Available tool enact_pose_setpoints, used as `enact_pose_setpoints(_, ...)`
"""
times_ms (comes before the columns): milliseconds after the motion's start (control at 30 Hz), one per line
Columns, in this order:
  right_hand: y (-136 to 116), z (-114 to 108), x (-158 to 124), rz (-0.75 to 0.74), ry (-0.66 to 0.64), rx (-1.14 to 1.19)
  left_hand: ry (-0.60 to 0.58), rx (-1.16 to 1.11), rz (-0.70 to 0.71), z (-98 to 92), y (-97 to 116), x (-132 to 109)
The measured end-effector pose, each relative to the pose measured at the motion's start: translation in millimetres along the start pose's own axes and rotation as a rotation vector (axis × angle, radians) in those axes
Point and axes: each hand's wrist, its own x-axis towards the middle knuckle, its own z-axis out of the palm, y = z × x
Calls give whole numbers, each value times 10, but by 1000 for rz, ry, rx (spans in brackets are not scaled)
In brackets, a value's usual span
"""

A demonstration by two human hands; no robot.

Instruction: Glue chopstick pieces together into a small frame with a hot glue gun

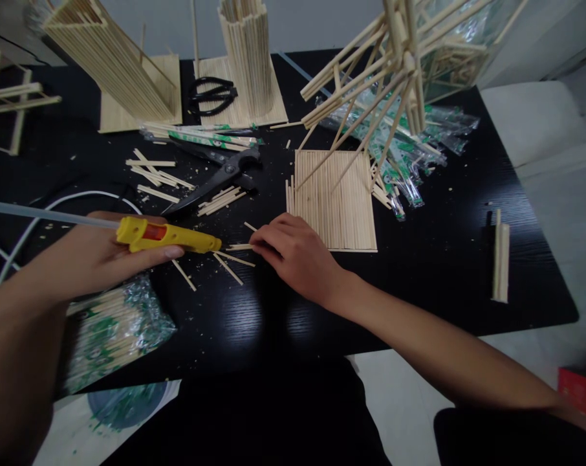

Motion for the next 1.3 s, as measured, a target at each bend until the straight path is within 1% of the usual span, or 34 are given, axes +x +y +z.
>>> enact_pose_setpoints(100,1,2,-4,16,-4,10,-105,247,200,13,15,4)
enact_pose_setpoints(200,0,4,-6,21,-2,15,-104,313,261,27,39,3)
enact_pose_setpoints(300,1,7,-7,18,-3,15,-91,323,274,43,79,-3)
enact_pose_setpoints(400,1,5,-4,20,-10,15,-106,351,265,52,112,-12)
enact_pose_setpoints(600,-4,-5,8,-2,-13,3,-129,404,288,60,96,-16)
enact_pose_setpoints(667,-1,-1,4,-7,-10,0,-114,392,296,71,85,-8)
enact_pose_setpoints(867,4,9,-8,1,-4,5,-90,335,254,116,119,14)
enact_pose_setpoints(1067,18,17,5,-19,20,0,-116,243,299,135,190,42)
enact_pose_setpoints(1233,26,31,4,-12,19,12,-138,239,347,108,173,36)
enact_pose_setpoints(1300,22,32,1,-8,17,11,-142,248,342,78,156,21)
